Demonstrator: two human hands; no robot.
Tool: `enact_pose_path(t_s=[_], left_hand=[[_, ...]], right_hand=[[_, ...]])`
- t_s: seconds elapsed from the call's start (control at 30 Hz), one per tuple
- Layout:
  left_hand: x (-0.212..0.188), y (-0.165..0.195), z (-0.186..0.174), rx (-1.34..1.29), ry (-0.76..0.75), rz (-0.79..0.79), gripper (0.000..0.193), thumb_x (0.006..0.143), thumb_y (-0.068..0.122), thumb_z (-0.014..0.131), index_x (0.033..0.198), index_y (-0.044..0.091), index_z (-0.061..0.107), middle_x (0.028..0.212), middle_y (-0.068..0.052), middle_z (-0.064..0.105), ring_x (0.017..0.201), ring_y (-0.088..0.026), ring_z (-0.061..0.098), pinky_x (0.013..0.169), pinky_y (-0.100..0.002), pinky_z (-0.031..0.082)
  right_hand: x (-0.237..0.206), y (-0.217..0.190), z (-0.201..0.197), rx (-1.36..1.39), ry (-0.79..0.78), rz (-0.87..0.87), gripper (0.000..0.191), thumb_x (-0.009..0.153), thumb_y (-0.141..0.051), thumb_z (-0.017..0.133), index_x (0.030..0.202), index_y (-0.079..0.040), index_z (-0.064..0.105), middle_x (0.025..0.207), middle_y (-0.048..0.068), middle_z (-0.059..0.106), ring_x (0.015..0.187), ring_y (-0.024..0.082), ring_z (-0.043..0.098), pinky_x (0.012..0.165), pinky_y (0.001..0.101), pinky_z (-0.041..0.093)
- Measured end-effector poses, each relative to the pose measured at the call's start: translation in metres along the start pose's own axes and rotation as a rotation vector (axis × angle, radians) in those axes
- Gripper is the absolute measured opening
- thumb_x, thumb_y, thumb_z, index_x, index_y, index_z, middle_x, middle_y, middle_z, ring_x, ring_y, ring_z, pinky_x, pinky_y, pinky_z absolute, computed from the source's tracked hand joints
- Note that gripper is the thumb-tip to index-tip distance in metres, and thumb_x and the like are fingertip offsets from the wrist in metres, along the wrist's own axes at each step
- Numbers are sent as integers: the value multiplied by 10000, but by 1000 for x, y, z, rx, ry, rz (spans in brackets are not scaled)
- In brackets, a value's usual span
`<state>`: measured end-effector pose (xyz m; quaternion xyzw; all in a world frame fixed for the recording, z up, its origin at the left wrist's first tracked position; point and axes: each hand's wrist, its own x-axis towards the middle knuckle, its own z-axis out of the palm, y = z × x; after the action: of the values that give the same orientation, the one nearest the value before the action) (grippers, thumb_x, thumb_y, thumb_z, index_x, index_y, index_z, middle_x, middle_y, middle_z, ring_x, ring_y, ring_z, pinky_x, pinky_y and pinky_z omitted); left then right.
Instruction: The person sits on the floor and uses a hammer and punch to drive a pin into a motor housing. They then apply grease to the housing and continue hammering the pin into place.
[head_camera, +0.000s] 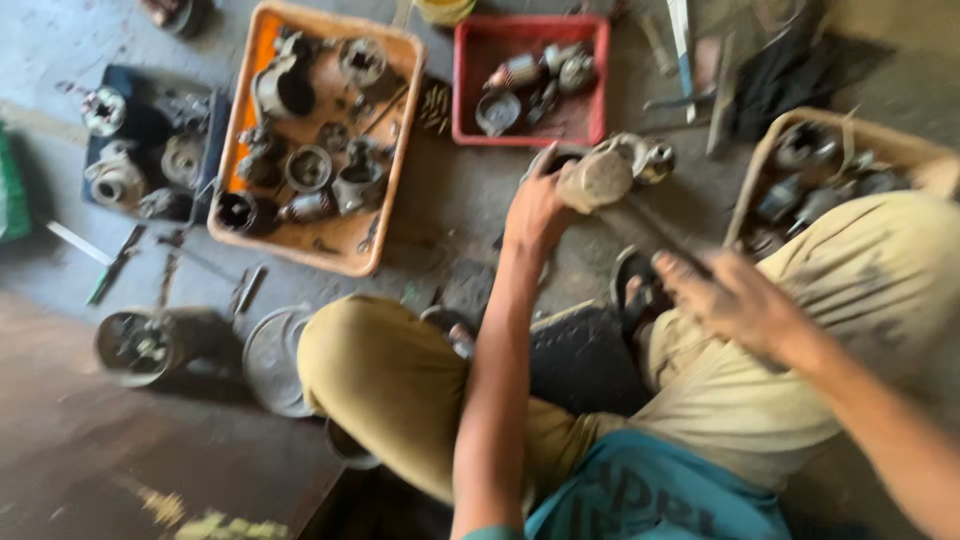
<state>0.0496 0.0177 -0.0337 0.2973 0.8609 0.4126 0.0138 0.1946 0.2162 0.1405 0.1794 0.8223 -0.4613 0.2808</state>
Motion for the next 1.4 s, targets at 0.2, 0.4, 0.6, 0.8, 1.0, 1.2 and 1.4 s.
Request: enact_pose_path(t_s=[0.2, 0.4, 0.6, 0.8, 1.0, 1.2, 1.4], left_hand=[[3, 3, 0, 175, 18, 46, 127, 908, 84, 601, 1015, 15, 600, 881, -200, 725, 1097, -342, 661, 1183, -416, 426], [2, 5, -4, 124, 141, 153, 163, 837, 17, 539, 994, -2, 582, 857, -220, 723, 1085, -399, 661, 1116, -433, 428], [4, 5, -1, 147, 82, 82, 172, 853, 27, 564, 1020, -8, 592, 858, -222, 717, 1082, -397, 673, 1107, -427, 450], [4, 4, -3, 87, 262, 281, 346, 756, 54, 613, 1101, 46, 633, 965, -186, 761, 1059, -392, 677, 1024, -396, 460], [6, 8, -3, 58, 129, 137, 304, 737, 173, 718, 921, -4, 552, 793, -230, 703, 826, -396, 698, 1089, -467, 451], [4, 7, -5, 111, 72, 108, 74, 840, -8, 552, 912, 8, 540, 774, -222, 697, 829, -382, 704, 1183, -452, 421], [5, 8, -2, 98, 105, 102, 116, 840, 10, 567, 955, 6, 550, 803, -228, 699, 872, -391, 698, 1164, -431, 409]], right_hand=[[5, -21, 15, 318, 26, 179, 516, 988, -531, 515, 788, -56, 486, 571, -1, 410, 417, 114, 379, 373, 301, 323], [-15, -23, -11, 555, -23, 180, 492, 954, -551, 513, 839, -73, 505, 563, 4, 439, 391, 112, 394, 349, 288, 341], [-36, -24, -18, 374, -19, -116, 488, 960, -523, 502, 826, -54, 524, 566, 20, 481, 429, 115, 456, 379, 298, 401], [6, -26, 2, -124, 16, -78, 458, 975, -497, 519, 776, -89, 574, 536, -8, 482, 458, 113, 471, 433, 314, 394], [-14, -20, -12, 153, -19, -1, 504, 975, -476, 513, 734, -33, 520, 515, 13, 409, 393, 139, 410, 382, 336, 353], [6, -27, 0, 450, -28, 270, 451, 993, -494, 507, 842, -69, 497, 585, -4, 413, 412, 123, 346, 381, 305, 293], [-36, -19, -17, 518, 31, -50, 433, 977, -471, 523, 889, -48, 557, 579, 15, 460, 422, 116, 406, 377, 288, 357]])
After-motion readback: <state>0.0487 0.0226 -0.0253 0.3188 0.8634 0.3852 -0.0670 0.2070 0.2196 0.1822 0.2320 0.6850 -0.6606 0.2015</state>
